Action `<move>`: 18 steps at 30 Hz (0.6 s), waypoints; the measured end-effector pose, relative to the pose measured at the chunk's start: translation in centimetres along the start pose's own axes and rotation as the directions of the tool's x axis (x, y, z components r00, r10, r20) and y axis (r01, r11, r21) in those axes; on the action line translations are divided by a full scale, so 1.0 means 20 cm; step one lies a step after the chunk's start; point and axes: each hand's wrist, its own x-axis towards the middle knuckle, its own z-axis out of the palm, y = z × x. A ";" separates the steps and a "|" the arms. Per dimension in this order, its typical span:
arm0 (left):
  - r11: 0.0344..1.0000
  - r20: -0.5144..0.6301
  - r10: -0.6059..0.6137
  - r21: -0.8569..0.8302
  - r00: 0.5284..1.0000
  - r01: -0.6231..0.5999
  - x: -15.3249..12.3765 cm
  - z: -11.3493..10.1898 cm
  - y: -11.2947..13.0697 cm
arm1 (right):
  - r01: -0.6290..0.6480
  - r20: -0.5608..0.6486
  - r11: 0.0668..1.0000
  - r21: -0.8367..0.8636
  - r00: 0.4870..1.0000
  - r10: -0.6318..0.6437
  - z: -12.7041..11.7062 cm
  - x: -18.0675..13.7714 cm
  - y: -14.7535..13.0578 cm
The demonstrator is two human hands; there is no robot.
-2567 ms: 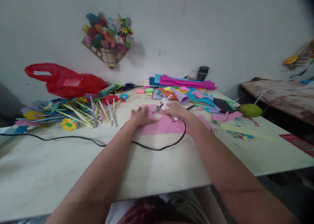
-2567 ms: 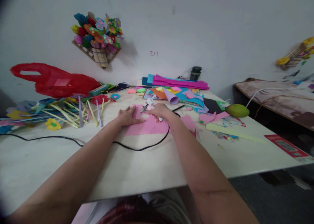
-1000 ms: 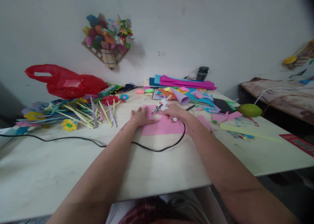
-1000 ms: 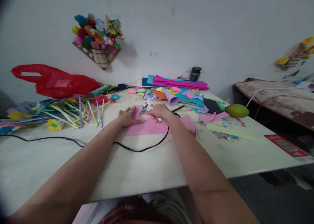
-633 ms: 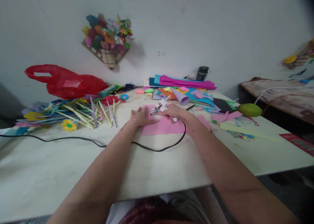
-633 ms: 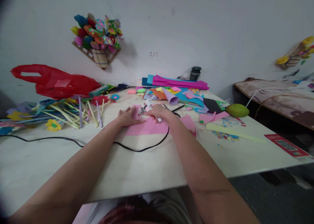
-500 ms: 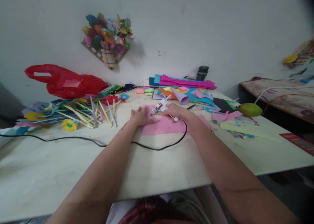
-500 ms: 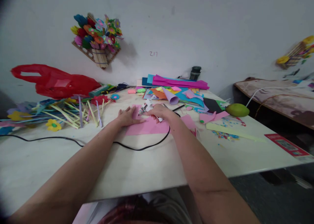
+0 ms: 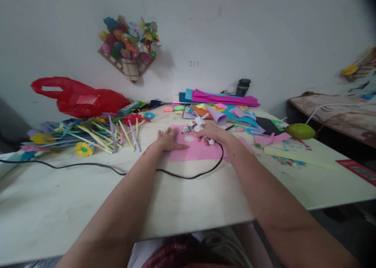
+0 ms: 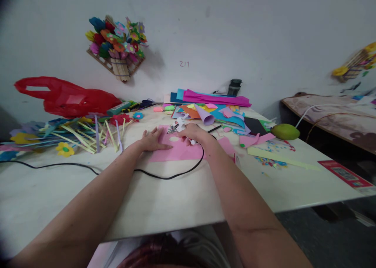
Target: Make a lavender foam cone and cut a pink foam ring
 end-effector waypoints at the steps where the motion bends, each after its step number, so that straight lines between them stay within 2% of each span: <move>1: 1.000 0.000 0.006 0.003 1.000 -0.006 0.00 0.00 0.00 | -0.002 0.000 1.000 -0.001 1.000 0.002 0.00 0.00 0.00; 11: 0.995 0.018 0.026 0.091 1.000 -0.027 -0.01 -0.02 -0.02 | -0.085 -0.004 0.994 -0.075 0.996 0.085 0.04 -0.02 -0.04; 18: 0.996 0.027 0.014 0.083 1.000 -0.016 -0.02 -0.02 -0.01 | -0.067 0.000 0.994 -0.089 0.998 0.067 0.04 -0.01 -0.03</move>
